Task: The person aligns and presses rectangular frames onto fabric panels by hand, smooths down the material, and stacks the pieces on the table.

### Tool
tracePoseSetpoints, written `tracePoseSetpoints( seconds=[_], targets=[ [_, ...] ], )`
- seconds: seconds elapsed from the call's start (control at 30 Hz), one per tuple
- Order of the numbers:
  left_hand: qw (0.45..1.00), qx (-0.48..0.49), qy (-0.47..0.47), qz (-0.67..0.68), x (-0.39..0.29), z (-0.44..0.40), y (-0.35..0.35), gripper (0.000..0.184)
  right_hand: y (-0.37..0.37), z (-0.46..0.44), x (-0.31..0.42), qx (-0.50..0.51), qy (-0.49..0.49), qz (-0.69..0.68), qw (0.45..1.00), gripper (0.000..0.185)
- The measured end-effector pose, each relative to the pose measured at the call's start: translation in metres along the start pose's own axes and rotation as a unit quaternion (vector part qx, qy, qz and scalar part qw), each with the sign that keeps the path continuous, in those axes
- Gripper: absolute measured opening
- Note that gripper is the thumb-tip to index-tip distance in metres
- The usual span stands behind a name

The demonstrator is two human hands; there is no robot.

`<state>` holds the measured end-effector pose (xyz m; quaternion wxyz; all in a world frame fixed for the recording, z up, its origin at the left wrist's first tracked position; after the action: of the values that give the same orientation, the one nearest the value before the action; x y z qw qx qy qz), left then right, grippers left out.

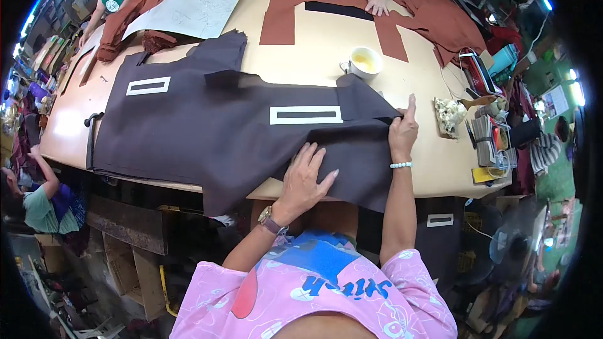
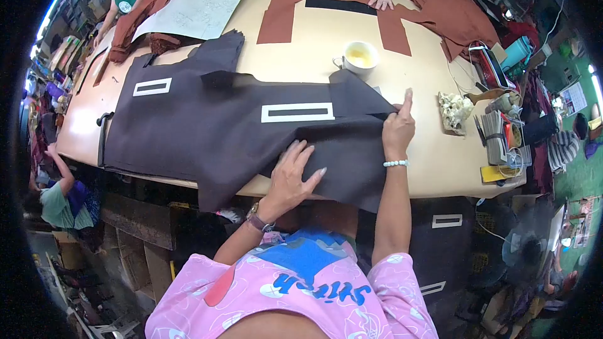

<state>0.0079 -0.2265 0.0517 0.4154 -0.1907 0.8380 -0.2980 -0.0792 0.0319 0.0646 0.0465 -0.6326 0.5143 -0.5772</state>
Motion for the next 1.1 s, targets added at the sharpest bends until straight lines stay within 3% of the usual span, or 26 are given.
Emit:
tracePoseSetpoints(
  seconds=[0.13,0.17,0.27,0.43,0.57,0.73,0.87,0.9,1.0,1.03,1.1],
  targets=[
    [0.993,0.059,0.055,-0.09,-0.015,0.011,0.012,0.034,-0.031,-0.003,-0.003,-0.019,0.025,-0.098,0.995,0.066],
    [0.987,0.028,0.098,-0.127,-0.026,0.012,0.008,0.023,-0.037,-0.004,-0.002,-0.022,0.006,-0.087,0.996,0.066],
    [0.985,0.043,0.148,-0.073,-0.047,0.016,0.018,0.019,-0.05,0.006,0.003,-0.037,-0.061,-0.021,0.997,0.065],
    [0.973,0.082,0.192,0.101,-0.089,0.024,0.037,0.021,-0.058,0.012,-0.063,-0.004,0.007,0.0,1.0,0.059],
    [0.974,0.001,0.202,0.1,-0.088,-0.001,0.004,0.025,-0.065,0.016,-0.072,0.025,-0.016,0.001,1.0,0.058],
    [0.99,0.007,0.099,-0.101,-0.027,-0.021,-0.012,0.04,-0.058,-0.004,-0.054,0.022,-0.076,-0.016,0.997,0.055],
    [0.988,0.023,0.045,-0.144,-0.001,-0.022,-0.016,0.048,-0.047,-0.031,-0.03,0.009,-0.147,0.035,0.988,0.053],
    [0.988,0.035,0.039,-0.146,0.004,-0.021,-0.012,0.051,-0.049,-0.033,-0.015,-0.033,-0.199,0.046,0.978,0.054],
    [0.986,0.066,0.031,-0.149,0.004,-0.018,0.001,0.051,-0.031,-0.056,-0.027,0.052,-0.05,0.075,0.995,0.055],
    [0.987,0.074,0.022,-0.144,0.005,-0.016,0.007,0.049,-0.031,-0.058,-0.026,-0.007,-0.128,0.063,0.99,0.057],
    [0.984,0.071,0.028,-0.164,0.005,-0.012,0.014,0.047,-0.019,-0.06,-0.032,0.02,-0.112,0.079,0.99,0.057]
  ],
)
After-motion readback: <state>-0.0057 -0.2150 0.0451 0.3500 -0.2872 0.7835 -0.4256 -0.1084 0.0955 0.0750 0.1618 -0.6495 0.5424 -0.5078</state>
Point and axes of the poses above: each hand's wrist, its own z-axis away from the middle knuckle, its own y-axis out of the palm, x = y × z, the point moved 10 cm from there along -z, towards the middle knuckle, and after that the axes turned 10 degrees about y, right-handed, at the moved point
